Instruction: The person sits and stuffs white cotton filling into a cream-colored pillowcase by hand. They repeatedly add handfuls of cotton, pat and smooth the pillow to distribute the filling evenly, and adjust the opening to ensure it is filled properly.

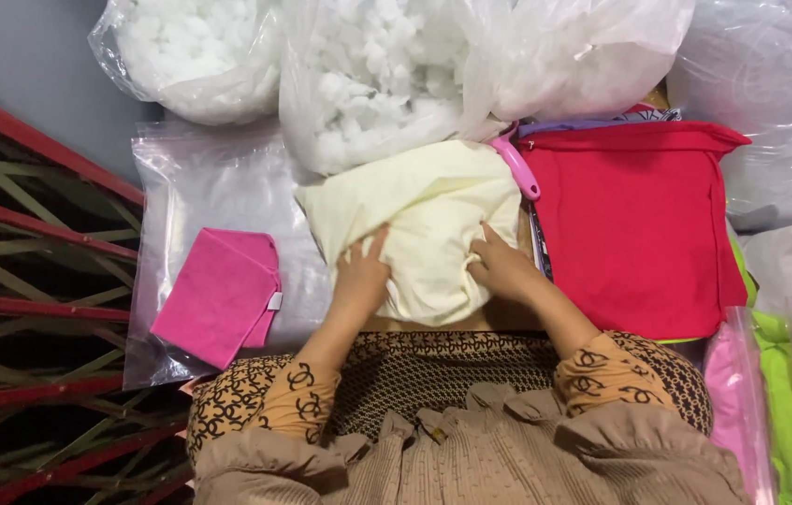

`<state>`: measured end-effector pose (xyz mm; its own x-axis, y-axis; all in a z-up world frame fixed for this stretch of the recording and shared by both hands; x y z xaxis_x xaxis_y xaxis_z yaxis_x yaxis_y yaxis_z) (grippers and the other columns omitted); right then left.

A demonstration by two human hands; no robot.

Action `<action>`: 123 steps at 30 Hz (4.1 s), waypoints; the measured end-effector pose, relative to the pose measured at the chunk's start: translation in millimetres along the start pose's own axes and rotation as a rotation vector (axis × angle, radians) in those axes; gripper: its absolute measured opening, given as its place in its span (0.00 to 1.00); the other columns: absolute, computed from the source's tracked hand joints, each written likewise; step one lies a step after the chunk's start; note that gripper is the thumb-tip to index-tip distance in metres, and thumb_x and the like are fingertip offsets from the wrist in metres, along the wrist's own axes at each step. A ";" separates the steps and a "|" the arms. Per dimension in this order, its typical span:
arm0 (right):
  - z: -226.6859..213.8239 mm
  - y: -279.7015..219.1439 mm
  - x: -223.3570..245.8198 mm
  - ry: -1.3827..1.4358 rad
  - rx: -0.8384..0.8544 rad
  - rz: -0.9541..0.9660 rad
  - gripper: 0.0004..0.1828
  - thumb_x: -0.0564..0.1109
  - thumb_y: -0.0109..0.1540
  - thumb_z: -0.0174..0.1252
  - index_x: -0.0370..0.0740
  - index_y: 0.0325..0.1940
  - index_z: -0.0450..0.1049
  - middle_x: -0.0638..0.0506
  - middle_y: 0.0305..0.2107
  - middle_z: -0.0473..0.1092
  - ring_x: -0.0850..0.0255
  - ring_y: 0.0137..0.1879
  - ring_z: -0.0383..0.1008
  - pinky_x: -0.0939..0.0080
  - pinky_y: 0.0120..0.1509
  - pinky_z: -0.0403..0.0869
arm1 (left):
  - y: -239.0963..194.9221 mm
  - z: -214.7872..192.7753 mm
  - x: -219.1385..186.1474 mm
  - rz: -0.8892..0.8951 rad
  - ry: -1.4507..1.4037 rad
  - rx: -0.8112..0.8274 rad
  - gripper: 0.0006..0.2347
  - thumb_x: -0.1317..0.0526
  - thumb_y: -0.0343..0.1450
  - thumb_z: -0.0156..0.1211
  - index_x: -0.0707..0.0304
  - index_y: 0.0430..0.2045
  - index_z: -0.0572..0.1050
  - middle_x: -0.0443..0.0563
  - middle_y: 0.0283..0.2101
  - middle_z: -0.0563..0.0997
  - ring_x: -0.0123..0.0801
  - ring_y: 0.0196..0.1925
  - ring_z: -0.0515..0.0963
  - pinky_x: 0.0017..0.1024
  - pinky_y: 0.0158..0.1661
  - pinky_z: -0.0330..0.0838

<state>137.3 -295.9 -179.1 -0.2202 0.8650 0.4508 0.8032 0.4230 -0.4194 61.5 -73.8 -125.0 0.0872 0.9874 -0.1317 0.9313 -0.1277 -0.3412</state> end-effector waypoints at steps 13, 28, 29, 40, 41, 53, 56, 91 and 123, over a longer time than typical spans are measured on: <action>-117.2 -87.6 -24.4 -0.137 -0.244 0.229 0.15 0.53 0.63 0.53 0.44 0.40 0.81 0.42 0.49 0.76 0.34 0.55 0.76 0.35 0.55 0.73 | -37.2 -20.9 41.5 -0.052 -0.349 0.142 0.17 0.52 0.66 0.66 0.59 0.46 0.83 0.57 0.69 0.70 0.62 0.64 0.73 0.55 0.60 0.70; 16.1 -10.6 50.4 -0.268 -0.532 -0.291 0.14 0.48 0.62 0.54 0.39 0.46 0.79 0.43 0.63 0.70 0.38 0.71 0.63 0.41 0.70 0.63 | 30.8 56.0 -60.5 0.061 -0.094 -0.060 0.34 0.36 0.69 0.43 0.58 0.66 0.65 0.51 0.75 0.57 0.53 0.77 0.48 0.65 0.70 0.31; 20.5 -8.9 43.8 -0.239 -0.469 -0.214 0.15 0.48 0.64 0.51 0.39 0.45 0.78 0.44 0.63 0.70 0.39 0.72 0.62 0.42 0.67 0.65 | 24.4 57.0 -59.2 0.113 -0.141 -0.043 0.35 0.34 0.69 0.42 0.56 0.66 0.64 0.50 0.75 0.58 0.52 0.76 0.52 0.64 0.71 0.35; 9.2 32.7 39.4 -0.130 -0.441 -0.063 0.19 0.54 0.69 0.49 0.42 0.55 0.76 0.50 0.73 0.59 0.42 0.79 0.50 0.37 0.80 0.45 | 10.2 50.4 25.7 -0.256 -0.196 -0.555 0.21 0.41 0.75 0.47 0.40 0.61 0.72 0.56 0.75 0.58 0.64 0.77 0.48 0.74 0.64 0.43; 11.1 39.1 36.7 -0.143 -0.442 -0.073 0.19 0.54 0.69 0.49 0.43 0.57 0.75 0.50 0.73 0.59 0.42 0.78 0.51 0.37 0.79 0.45 | 14.0 50.7 27.5 -0.251 -0.191 -0.545 0.21 0.41 0.75 0.47 0.40 0.62 0.71 0.56 0.75 0.57 0.65 0.76 0.49 0.74 0.64 0.44; -125.4 -86.0 29.9 -0.143 -0.276 -0.092 0.14 0.55 0.64 0.59 0.46 0.47 0.78 0.47 0.51 0.75 0.36 0.56 0.75 0.36 0.57 0.72 | -58.9 -28.1 -1.2 -0.206 -0.525 -0.315 0.26 0.36 0.73 0.49 0.43 0.64 0.68 0.55 0.75 0.56 0.55 0.78 0.47 0.71 0.68 0.33; -139.3 -123.2 14.0 -0.010 -0.347 -0.067 0.10 0.51 0.62 0.61 0.46 0.44 0.78 0.50 0.60 0.73 0.37 0.61 0.72 0.36 0.60 0.71 | -82.4 -20.2 3.7 -0.224 -0.387 -0.211 0.27 0.45 0.70 0.58 0.46 0.65 0.67 0.60 0.72 0.60 0.56 0.75 0.55 0.71 0.67 0.33; -145.0 -75.9 -49.1 0.013 -0.745 0.232 0.06 0.53 0.61 0.61 0.53 0.36 0.81 0.47 0.30 0.75 0.40 0.44 0.78 0.41 0.50 0.74 | -41.3 -61.8 55.2 -0.210 -1.557 -0.199 0.32 0.58 0.64 0.75 0.65 0.60 0.65 0.60 0.51 0.61 0.40 0.54 0.66 0.34 0.55 0.69; -158.3 -93.3 -31.3 0.318 -1.077 -0.107 0.05 0.43 0.62 0.70 0.46 0.40 0.80 0.48 0.42 0.75 0.51 0.49 0.77 0.53 0.54 0.72 | -62.1 -99.6 101.0 -0.192 -0.569 -0.867 0.14 0.76 0.64 0.55 0.56 0.33 0.84 0.52 0.40 0.79 0.43 0.45 0.79 0.34 0.47 0.76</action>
<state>156.8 -405.2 -29.3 -0.2895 0.6648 0.6886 0.8814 -0.0954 0.4626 47.7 43.1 -24.4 -0.0582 0.7664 -0.6397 0.8658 0.3577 0.3498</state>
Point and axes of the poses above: each hand's wrist, its own y-axis towards the middle knuckle, its own z-axis out of the palm, x = y × z, the point moved 7 cm from there along y, towards the middle knuckle
